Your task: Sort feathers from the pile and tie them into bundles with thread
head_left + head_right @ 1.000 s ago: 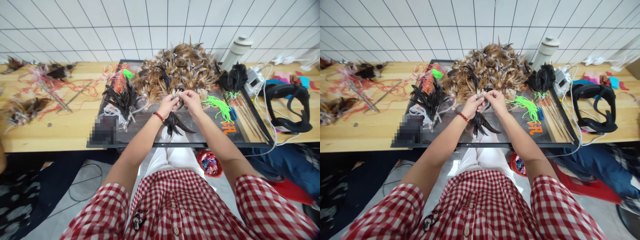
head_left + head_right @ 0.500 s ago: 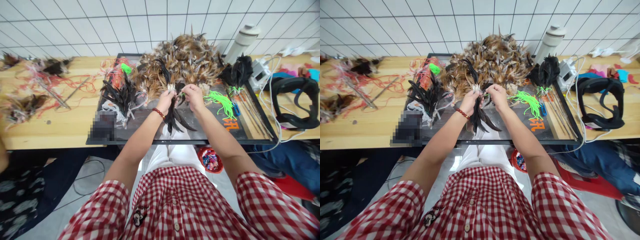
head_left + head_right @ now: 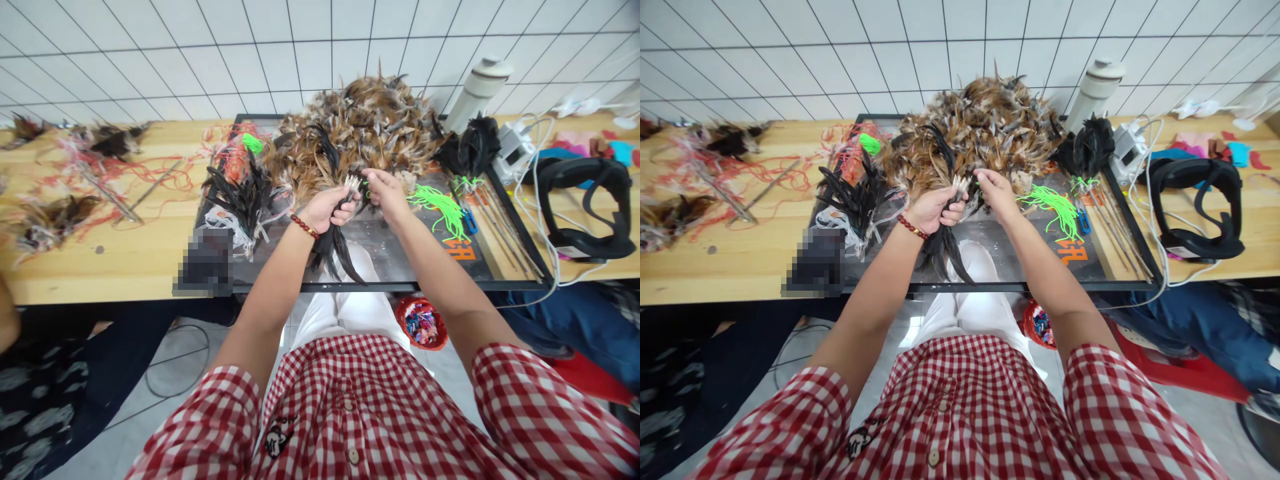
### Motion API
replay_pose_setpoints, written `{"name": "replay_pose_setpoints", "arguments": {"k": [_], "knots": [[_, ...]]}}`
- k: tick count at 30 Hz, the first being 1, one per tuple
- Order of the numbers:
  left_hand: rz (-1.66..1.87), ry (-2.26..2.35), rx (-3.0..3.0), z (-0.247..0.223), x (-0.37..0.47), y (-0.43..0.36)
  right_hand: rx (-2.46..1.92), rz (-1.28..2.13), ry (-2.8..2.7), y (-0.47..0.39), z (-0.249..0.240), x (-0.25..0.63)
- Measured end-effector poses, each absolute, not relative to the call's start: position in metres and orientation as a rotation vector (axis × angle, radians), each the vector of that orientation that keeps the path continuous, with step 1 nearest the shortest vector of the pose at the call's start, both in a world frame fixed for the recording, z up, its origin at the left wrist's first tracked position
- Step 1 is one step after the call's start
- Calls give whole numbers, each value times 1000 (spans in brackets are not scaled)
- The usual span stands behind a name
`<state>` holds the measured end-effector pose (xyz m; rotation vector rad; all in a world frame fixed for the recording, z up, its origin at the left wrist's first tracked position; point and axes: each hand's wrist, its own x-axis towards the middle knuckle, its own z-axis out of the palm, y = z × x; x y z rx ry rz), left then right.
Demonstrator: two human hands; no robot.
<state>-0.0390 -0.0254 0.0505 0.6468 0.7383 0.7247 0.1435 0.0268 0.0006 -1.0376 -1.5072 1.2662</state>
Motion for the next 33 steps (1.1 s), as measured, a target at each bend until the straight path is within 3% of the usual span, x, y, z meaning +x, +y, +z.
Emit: {"name": "replay_pose_setpoints", "arguments": {"k": [15, 21, 27, 33], "knots": [[628, 650, 756, 42, -26, -35, -848, 1615, -1392, -1, 25, 137], [685, 708, 735, 40, -22, -35, -917, 1447, -1475, 6, 20, 142], [745, 808, 720, 36, -12, -36, -926, 1053, -1676, 3, 13, 140], [797, 779, 701, 30, -8, -34, -982, 1063, -1591, 2, 11, 134]]}}
